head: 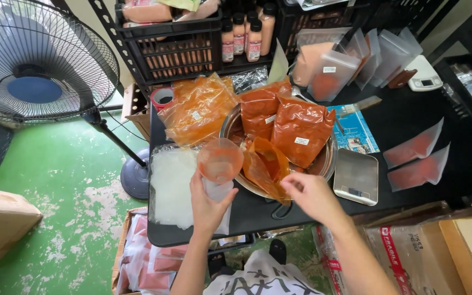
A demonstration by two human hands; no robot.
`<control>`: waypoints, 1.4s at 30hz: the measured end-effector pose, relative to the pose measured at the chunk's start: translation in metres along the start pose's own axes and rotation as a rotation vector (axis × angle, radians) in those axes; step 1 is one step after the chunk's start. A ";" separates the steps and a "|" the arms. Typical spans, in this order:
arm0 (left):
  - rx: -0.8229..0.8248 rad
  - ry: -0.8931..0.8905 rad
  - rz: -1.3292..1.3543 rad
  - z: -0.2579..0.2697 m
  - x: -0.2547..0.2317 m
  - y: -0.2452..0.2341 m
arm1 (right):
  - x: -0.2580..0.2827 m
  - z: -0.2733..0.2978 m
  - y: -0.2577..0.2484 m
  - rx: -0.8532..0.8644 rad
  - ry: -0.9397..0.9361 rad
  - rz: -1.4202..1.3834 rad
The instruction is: The person scoops orange powder from a large bowl into plastic bags using a spoon, weighs them on a scale, and seals the bags by hand.
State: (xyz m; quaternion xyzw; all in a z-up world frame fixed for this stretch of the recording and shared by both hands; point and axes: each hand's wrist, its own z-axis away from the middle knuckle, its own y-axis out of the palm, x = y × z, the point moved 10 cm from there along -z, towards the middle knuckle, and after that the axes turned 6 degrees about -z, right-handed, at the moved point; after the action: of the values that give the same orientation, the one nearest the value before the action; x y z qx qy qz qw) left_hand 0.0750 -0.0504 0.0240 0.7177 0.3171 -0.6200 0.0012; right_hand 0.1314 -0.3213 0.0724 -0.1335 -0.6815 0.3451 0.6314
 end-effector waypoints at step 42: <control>0.270 0.010 0.039 0.005 0.007 0.030 | -0.029 -0.028 0.063 -0.396 -0.520 0.504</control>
State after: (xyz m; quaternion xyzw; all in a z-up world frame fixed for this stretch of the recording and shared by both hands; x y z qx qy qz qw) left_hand 0.0841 -0.0731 0.0047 0.7204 0.2168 -0.6533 -0.0847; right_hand 0.1471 -0.2845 0.0089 -0.3237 -0.8174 0.3732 0.2962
